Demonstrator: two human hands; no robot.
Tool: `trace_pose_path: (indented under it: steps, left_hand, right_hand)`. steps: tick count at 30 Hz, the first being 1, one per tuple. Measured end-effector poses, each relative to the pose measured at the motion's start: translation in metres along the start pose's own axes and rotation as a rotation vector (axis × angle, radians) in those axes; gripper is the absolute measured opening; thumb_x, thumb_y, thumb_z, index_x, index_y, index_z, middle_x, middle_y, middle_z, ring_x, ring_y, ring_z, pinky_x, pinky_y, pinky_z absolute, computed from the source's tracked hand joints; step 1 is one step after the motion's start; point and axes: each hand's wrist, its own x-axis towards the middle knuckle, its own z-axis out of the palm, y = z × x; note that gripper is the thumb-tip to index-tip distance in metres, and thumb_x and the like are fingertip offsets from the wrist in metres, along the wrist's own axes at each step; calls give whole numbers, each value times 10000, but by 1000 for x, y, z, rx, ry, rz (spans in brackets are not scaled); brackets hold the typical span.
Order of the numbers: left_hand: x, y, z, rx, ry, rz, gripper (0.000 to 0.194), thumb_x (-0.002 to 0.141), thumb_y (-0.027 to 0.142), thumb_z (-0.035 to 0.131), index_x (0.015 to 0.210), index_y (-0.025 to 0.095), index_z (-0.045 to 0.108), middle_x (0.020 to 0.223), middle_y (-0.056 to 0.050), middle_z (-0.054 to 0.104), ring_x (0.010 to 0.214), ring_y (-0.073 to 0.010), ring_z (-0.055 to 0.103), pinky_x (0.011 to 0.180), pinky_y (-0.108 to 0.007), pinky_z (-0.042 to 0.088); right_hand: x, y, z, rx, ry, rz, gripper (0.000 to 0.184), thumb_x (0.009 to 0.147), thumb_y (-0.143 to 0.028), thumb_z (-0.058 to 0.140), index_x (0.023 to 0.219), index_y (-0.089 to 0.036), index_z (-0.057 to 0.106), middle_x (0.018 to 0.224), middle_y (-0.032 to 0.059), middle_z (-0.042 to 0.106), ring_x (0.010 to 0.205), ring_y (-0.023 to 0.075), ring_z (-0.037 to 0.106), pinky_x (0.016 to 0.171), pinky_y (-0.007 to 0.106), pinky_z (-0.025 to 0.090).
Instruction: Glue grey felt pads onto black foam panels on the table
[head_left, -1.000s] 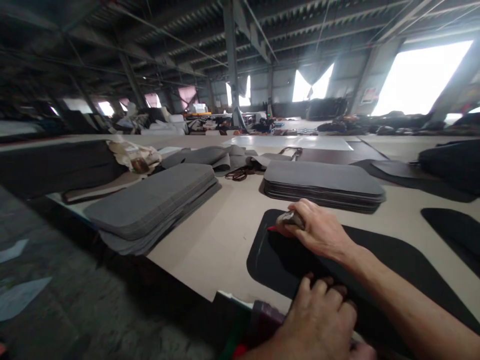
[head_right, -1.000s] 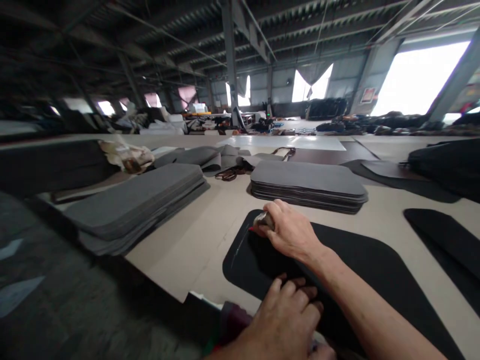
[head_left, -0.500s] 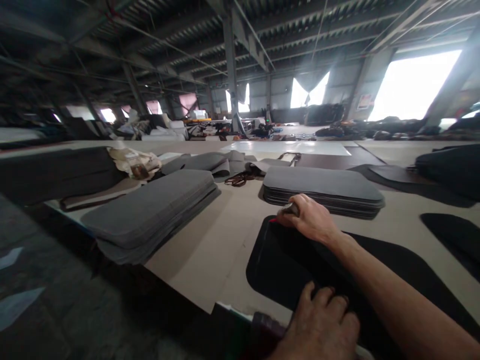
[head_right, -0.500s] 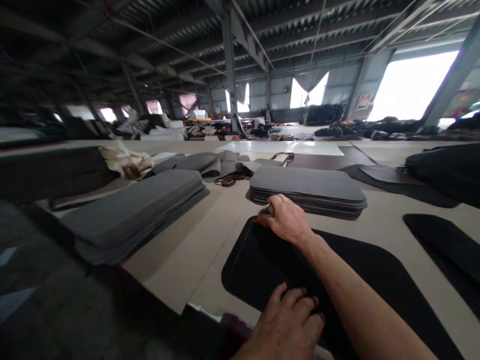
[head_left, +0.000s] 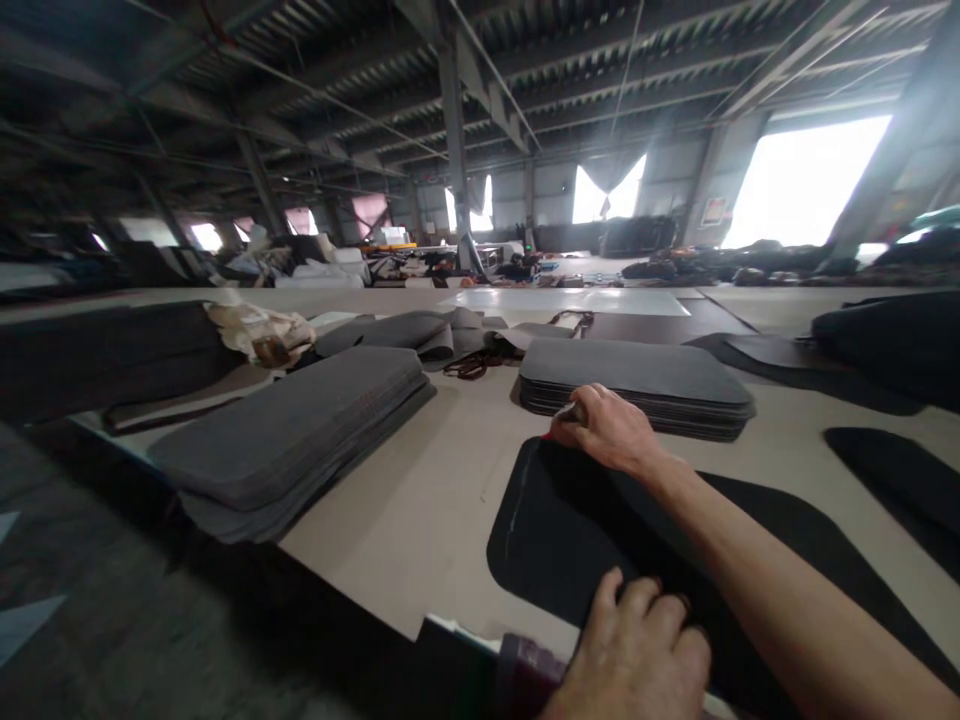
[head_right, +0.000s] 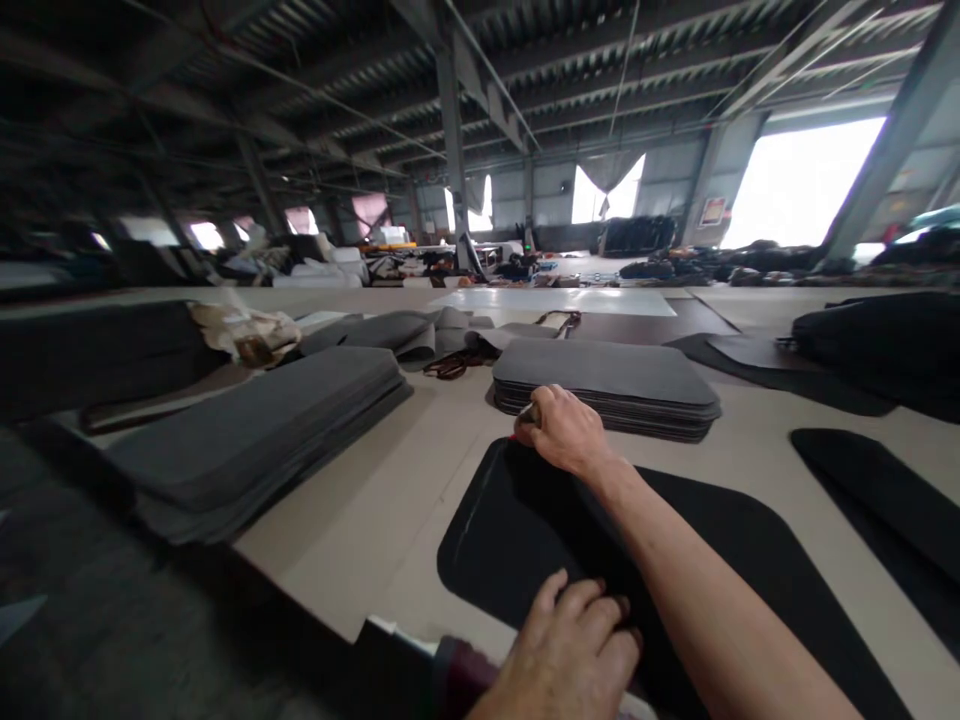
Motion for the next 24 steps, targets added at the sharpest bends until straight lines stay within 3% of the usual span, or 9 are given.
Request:
trace_pose_path:
  steps: [11,20,24]
  left_hand:
    - [-6,-1,9,-17,117,-2,536,894,567,522,1291,207,547,1434,-80,532,1403,-281,372,1217,-547,194]
    - [-5,1,11,14,190,-12,474,899,520,566,1285,244,572,1428,-39,551,1388,-273,407,1227,-530,207]
    - [-4,6,4,49,143,-24,462,918,506,537,1283,229,593,1427,-51,555,1378,-295,424,1213,-557,242]
  right_hand:
    - [-21,31,-37,-71,-82,10,204,833,-300,603,1004,-198,562,982,64,609,869,224,585,656,304,318]
    - [-70,88,-78,-161,-154,191,232,853,-383,574,993,-200,561,999,73,627,806,220,576,602,291,291]
    - [-101,118,-94,-173,-157,267,254,839,-381,573,1023,-206,570,975,66,622,783,215,574,605,291,309]
